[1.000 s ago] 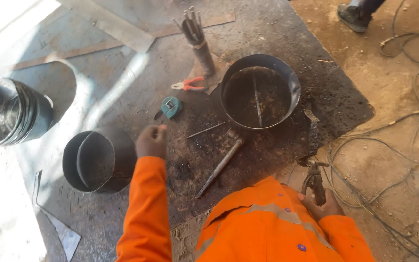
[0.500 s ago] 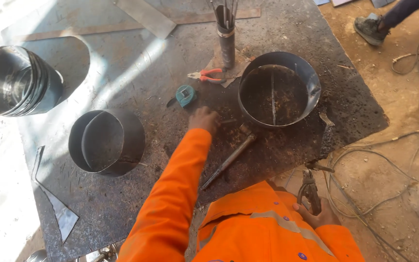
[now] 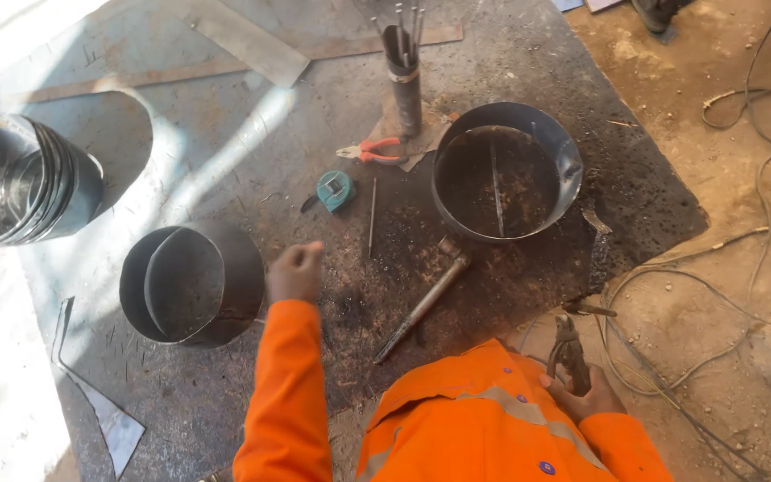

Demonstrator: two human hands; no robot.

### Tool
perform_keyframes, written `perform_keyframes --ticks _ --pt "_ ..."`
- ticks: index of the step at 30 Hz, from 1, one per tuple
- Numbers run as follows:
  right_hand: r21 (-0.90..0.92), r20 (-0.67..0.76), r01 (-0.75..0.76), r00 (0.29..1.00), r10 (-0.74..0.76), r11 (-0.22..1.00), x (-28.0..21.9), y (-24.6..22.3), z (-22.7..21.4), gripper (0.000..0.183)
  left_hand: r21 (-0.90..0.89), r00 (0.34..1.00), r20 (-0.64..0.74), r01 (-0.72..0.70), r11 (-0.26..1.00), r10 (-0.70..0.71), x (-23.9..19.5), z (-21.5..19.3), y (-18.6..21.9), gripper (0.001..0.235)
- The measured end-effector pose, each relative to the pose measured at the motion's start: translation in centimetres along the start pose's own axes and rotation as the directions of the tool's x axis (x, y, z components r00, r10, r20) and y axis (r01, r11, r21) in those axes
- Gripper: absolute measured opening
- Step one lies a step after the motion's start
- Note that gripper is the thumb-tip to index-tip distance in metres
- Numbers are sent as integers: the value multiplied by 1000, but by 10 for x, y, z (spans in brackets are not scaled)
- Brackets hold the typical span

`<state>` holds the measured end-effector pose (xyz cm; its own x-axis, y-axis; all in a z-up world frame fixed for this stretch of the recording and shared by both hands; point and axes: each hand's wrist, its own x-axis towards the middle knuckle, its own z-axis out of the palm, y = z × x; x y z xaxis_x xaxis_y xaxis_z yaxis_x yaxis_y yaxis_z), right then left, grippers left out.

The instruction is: Hammering a metal cylinder on a workbench to shape or clean it

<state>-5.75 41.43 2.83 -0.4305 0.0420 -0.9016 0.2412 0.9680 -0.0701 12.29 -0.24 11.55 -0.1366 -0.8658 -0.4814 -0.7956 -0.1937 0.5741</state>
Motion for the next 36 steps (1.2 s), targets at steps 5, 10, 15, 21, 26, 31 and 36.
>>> perform_keyframes --ticks 5,10,15,21,26,31,36 --pt "-35 66 6 998 -3 999 2 -8 4 107 186 971 233 -97 978 52 40 61 25 44" --pt "13 10 49 999 -49 999 19 10 12 87 488 963 267 -166 857 35 101 107 39 60" --pt "116 19 -23 1000 21 993 -6 -3 3 99 579 890 377 -12 815 -255 154 128 38 49" --pt "-56 61 -106 992 109 993 0 -7 -1 128 20 974 121 193 981 -194 32 11 11 42" --pt "-40 90 2 996 2 999 3 -10 -1 97 138 982 49 174 975 -182 32 7 -53 37" --pt "6 140 6 990 -6 1000 -2 -24 -5 110 70 985 158 64 996 -75 17 28 -10 30" --pt "3 164 -47 985 46 999 6 -17 -8 128 353 975 223 -70 933 -11 68 77 32 34"
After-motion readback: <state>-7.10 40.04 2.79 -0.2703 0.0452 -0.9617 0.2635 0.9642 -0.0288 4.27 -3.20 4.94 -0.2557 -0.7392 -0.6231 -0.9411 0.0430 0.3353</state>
